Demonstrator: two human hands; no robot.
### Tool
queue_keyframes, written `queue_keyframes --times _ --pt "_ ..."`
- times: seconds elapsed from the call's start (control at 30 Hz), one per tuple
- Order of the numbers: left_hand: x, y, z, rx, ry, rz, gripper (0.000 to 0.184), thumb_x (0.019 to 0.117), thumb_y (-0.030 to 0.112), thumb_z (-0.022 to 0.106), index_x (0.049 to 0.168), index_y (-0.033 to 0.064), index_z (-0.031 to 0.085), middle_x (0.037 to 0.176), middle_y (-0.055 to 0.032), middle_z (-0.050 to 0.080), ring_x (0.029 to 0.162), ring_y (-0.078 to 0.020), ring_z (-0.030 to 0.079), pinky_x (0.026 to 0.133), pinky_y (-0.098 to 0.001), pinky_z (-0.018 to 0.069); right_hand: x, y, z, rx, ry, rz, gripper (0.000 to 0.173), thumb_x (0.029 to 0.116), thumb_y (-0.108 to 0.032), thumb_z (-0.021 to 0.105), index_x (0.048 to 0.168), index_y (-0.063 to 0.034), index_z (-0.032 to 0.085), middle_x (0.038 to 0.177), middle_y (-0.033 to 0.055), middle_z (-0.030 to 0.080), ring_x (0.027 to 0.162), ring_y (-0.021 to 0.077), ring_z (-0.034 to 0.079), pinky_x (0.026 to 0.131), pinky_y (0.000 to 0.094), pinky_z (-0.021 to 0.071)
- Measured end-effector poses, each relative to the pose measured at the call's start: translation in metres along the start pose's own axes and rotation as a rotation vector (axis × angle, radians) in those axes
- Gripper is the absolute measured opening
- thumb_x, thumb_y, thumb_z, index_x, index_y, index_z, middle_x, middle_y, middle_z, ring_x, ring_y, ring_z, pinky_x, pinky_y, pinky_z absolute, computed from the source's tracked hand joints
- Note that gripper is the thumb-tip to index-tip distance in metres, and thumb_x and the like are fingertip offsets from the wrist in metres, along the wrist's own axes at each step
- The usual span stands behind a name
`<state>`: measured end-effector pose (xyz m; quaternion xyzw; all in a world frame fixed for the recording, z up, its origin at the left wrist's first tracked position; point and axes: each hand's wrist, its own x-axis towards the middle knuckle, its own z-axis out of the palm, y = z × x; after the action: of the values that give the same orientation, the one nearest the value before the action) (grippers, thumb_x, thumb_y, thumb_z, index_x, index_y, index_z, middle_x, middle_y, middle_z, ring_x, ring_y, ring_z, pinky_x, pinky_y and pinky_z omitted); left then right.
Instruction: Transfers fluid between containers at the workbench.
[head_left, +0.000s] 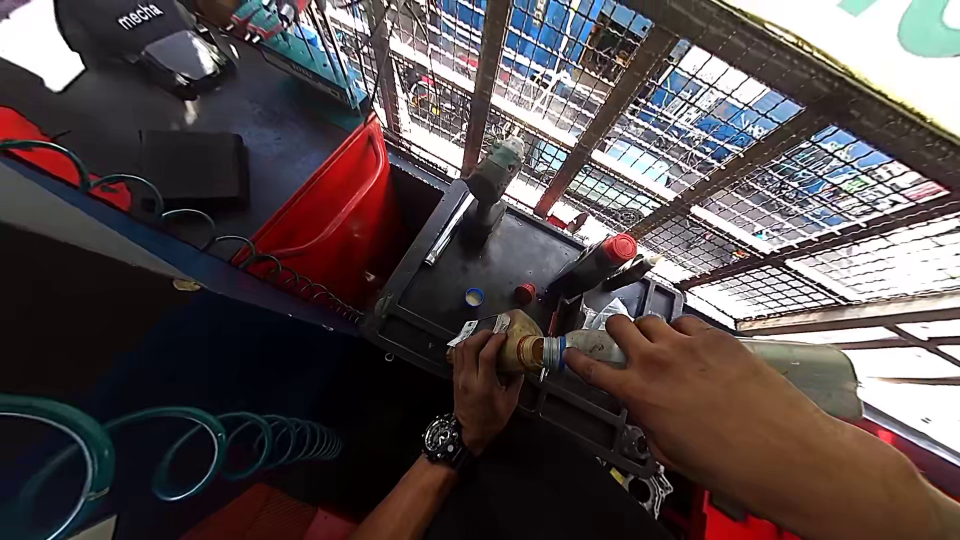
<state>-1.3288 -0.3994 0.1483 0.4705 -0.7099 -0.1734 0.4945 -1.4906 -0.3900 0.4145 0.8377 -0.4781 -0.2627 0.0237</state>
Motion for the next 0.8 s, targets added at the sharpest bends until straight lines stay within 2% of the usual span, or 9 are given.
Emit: queue_keyframes --times 0.23,0.4,0.53,0.8 --pt "0.003 -0.001 -0.002 -0.015 -0.001 0.001 0.063 0.0734 0.024 0.086 0.129 0.0075 0.062 0.124 -0.0124 0.06 0.118 -0.0258 0.058 0.103 -0.0396 0.0504 0.008 -0.004 -0.007 -0.03 0.002 -0.012 0.058 0.0776 -0.021 0.076 0.134 -0.0296 0.065 0.105 0.0136 0.061 0.085 0.0317 0.062 0.063 0.0429 0.0476" --pt "0.005 -0.002 -0.004 -0.035 -0.004 -0.007 0.062 0.0726 0.023 0.086 0.128 0.0081 0.062 0.123 -0.0121 0.061 0.118 -0.0265 0.058 0.102 -0.041 0.0517 0.011 -0.006 -0.012 -0.046 0.002 -0.02 0.053 0.0805 -0.016 0.074 0.131 -0.0278 0.066 0.106 0.0145 0.06 0.086 0.0325 0.061 0.063 0.0432 0.0476" --pt "0.006 -0.004 -0.004 -0.035 -0.006 -0.009 0.064 0.0713 0.023 0.087 0.128 0.008 0.062 0.123 -0.0127 0.061 0.117 -0.027 0.058 0.102 -0.0424 0.0505 0.014 -0.01 -0.013 -0.055 0.031 -0.016 0.05 0.0826 -0.012 0.072 0.13 -0.0245 0.067 0.109 0.0168 0.06 0.091 0.0354 0.062 0.069 0.0485 0.0493" --pt "0.008 -0.009 0.001 -0.079 -0.004 -0.015 0.065 0.0704 0.022 0.087 0.128 0.0083 0.061 0.124 -0.012 0.061 0.119 -0.0259 0.058 0.105 -0.0425 0.0493 0.02 -0.016 -0.01 -0.088 0.131 -0.015 0.035 0.0922 -0.007 0.061 0.125 -0.0176 0.069 0.121 0.019 0.059 0.11 0.0405 0.058 0.087 0.0591 0.0451"
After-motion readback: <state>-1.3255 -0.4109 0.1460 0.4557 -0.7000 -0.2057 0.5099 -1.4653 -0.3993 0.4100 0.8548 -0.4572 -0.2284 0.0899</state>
